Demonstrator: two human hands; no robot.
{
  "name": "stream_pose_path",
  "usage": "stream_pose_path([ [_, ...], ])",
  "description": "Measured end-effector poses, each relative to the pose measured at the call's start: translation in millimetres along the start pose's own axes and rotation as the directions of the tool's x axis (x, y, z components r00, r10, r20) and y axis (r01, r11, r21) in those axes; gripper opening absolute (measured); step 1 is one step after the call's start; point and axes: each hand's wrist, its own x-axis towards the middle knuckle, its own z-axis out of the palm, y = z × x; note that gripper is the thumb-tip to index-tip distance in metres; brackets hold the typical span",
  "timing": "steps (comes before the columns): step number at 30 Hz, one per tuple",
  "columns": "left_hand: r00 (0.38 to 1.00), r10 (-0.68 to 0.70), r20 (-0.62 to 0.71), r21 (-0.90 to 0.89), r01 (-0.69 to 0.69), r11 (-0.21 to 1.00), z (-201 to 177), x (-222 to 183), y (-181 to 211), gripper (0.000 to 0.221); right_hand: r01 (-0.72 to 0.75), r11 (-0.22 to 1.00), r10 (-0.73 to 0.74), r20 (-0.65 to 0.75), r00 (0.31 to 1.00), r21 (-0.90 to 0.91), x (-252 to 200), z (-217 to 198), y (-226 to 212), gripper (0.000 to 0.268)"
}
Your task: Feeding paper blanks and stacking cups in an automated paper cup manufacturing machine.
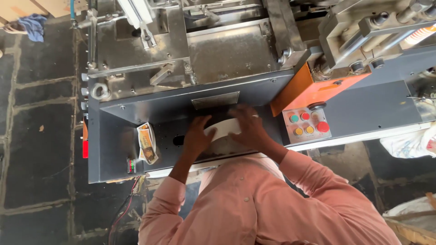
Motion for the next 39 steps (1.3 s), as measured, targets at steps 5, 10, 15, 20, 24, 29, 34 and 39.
stream_pose_path([
  [5,0.988,0.129,0.089,0.191,-0.145,0.971,25,-15,27,0.073,0.473,0.876,-0.448,0.208,0.869,-0.089,-6,56,41,0.034],
  [10,0.989,0.135,0.067,0.234,-0.147,0.961,22,-12,36,0.069,0.508,0.860,-0.503,0.089,0.860,-0.044,-8,24,10,0.028],
  [15,0.985,0.172,-0.012,0.466,-0.146,0.873,-20,-6,98,0.067,0.428,0.901,-0.434,0.139,0.890,0.078,-3,-12,-2,0.030],
  [20,0.805,0.564,-0.185,0.575,-0.377,0.726,-36,38,118,0.065,0.392,0.652,-0.485,0.041,0.874,-0.649,20,-83,-18,0.066],
  [24,0.863,0.501,-0.065,0.501,-0.406,0.764,-64,82,148,0.059,0.406,0.868,-0.431,-0.028,0.902,-0.287,49,-126,-39,0.067],
  [29,0.939,0.342,-0.026,0.557,-0.271,0.785,-70,96,172,0.064,0.470,0.854,-0.499,-0.096,0.861,-0.223,65,-113,-30,0.062],
  [34,0.825,0.542,-0.160,0.538,-0.387,0.749,-38,101,133,0.043,0.447,0.822,-0.530,-0.185,0.827,-0.354,63,-112,-26,0.054],
  [39,0.770,0.572,-0.283,0.355,-0.470,0.808,-52,34,136,0.043,0.508,0.787,-0.602,-0.262,0.754,-0.350,22,-101,-38,0.042],
])
